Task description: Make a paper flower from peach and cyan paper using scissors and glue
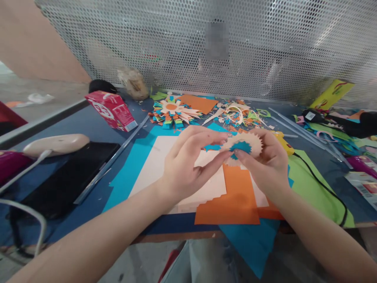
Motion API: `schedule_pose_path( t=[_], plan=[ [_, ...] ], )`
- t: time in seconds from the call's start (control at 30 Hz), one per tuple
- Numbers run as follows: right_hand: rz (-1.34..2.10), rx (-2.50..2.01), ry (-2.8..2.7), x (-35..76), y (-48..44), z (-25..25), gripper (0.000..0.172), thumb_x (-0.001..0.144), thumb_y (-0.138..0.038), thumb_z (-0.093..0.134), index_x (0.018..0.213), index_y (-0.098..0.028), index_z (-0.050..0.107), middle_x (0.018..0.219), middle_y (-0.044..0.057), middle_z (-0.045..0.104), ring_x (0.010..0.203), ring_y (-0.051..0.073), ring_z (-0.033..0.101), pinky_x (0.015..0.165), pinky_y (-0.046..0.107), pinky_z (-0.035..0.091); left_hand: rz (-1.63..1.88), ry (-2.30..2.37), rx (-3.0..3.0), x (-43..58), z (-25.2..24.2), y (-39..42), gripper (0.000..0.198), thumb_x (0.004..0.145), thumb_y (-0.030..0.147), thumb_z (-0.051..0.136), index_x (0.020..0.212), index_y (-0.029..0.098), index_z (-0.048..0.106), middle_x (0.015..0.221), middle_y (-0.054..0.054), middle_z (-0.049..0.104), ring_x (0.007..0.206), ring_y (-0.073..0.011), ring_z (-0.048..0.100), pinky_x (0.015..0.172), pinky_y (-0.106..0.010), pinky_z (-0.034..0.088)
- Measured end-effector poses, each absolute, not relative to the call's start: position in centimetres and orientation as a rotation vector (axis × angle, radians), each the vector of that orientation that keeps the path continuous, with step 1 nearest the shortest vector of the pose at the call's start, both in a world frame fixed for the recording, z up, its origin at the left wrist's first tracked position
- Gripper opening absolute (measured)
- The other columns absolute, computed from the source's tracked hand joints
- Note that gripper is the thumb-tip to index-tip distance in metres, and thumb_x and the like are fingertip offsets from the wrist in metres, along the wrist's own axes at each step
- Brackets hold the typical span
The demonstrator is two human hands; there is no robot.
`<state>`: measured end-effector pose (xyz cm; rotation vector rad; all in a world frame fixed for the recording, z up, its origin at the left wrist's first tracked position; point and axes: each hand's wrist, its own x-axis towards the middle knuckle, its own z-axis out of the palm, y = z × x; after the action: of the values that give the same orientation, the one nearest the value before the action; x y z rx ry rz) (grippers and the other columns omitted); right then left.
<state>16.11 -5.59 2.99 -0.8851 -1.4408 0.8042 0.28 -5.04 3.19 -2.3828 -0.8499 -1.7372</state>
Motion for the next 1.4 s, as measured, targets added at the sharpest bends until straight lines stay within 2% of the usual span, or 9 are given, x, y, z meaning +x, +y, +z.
schedule_pose_path(
  t=[0.13,0.23,0.4,0.5,0.6,0.87,1.07,1.2,1.4],
  plan=[
    [0.783,-0.824,-1.510,16.1,-6.0,3.2,0.021,0.069,-0.020,0.065,0.083,-0.025,0.051,0.078,-0.003,0.058,0.069,0.011,0.057,0.057,0.024,0.049,-1.895,-0.660,-2.431,0.4,3.3,-4.9,0.023,0.076,0.012,0.060,0.096,0.021,0.051,0.087,-0.002,0.065,0.077,-0.0116,0.061,0.061,-0.024,0.051],
    [0.848,-0.786,-1.577,16.0,-6.0,3.4,0.018,0.070,-0.023,0.065,0.080,-0.024,0.051,0.080,-0.001,0.060,0.076,0.012,0.059,0.064,0.026,0.051,-1.863,-0.672,-2.514,0.4,3.5,-5.1,0.020,0.077,0.007,0.057,0.093,0.018,0.054,0.086,-0.002,0.066,0.077,-0.0100,0.062,0.067,-0.023,0.053],
    [0.966,-0.822,-1.564,15.8,-5.9,3.3,0.017,0.071,-0.026,0.065,0.081,-0.022,0.052,0.079,0.000,0.061,0.075,0.012,0.060,0.061,0.024,0.052,-1.811,-0.850,-2.562,0.2,3.4,-5.2,0.011,0.079,0.013,0.057,0.090,0.016,0.058,0.086,-0.003,0.068,0.081,-0.0104,0.063,0.067,-0.021,0.053],
    [0.952,-0.871,-1.551,15.9,-5.8,3.3,0.017,0.071,-0.026,0.065,0.081,-0.022,0.052,0.071,-0.003,0.059,0.063,0.010,0.058,0.054,0.023,0.051,-1.800,-0.862,-2.445,0.0,3.7,-5.2,0.019,0.081,0.019,0.056,0.100,0.020,0.055,0.094,-0.003,0.067,0.088,-0.0148,0.062,0.069,-0.027,0.053],
    [0.915,-0.856,-1.534,16.0,-5.8,3.3,0.017,0.071,-0.026,0.065,0.080,-0.023,0.051,0.067,-0.004,0.057,0.059,0.009,0.057,0.051,0.022,0.050,-1.711,-0.790,-2.294,-0.4,4.2,-5.1,0.031,0.077,0.023,0.062,0.106,0.027,0.052,0.093,0.000,0.067,0.087,-0.0165,0.061,0.074,-0.033,0.052],
    [0.780,-0.815,-1.550,16.1,-6.3,3.2,0.021,0.075,-0.024,0.063,0.091,-0.027,0.051,0.080,-0.002,0.063,0.072,0.011,0.063,0.056,0.023,0.053,-1.471,-0.775,-2.167,-0.8,4.3,-5.2,0.050,0.075,0.018,0.063,0.120,0.030,0.046,0.072,0.005,0.068,0.082,-0.0182,0.059,0.071,-0.034,0.047],
    [0.650,-0.781,-1.554,16.0,-6.4,3.1,0.035,0.071,-0.015,0.065,0.098,-0.030,0.048,0.091,-0.003,0.064,0.079,0.012,0.064,0.054,0.020,0.053,-1.350,-0.719,-2.089,-0.9,4.2,-5.1,0.036,0.079,0.019,0.059,0.113,0.029,0.056,0.068,0.004,0.066,0.081,-0.0177,0.062,0.069,-0.033,0.043],
    [0.554,-0.779,-1.580,16.0,-6.6,2.8,0.036,0.073,-0.012,0.062,0.100,-0.030,0.048,0.099,-0.001,0.061,0.081,0.011,0.064,0.059,0.021,0.054,-1.286,-0.671,-2.074,-0.9,4.3,-5.0,0.031,0.079,0.019,0.059,0.108,0.028,0.059,0.071,0.003,0.066,0.079,-0.0160,0.061,0.069,-0.031,0.042],
    [0.520,-0.742,-1.614,15.9,-6.7,2.4,0.040,0.071,-0.009,0.062,0.102,-0.029,0.047,0.101,-0.001,0.057,0.078,0.010,0.063,0.067,0.024,0.056,-1.262,-0.679,-2.131,-0.9,4.7,-5.5,0.026,0.076,0.020,0.062,0.102,0.027,0.061,0.073,0.002,0.066,0.079,-0.0163,0.061,0.069,-0.031,0.043]
  ],
)
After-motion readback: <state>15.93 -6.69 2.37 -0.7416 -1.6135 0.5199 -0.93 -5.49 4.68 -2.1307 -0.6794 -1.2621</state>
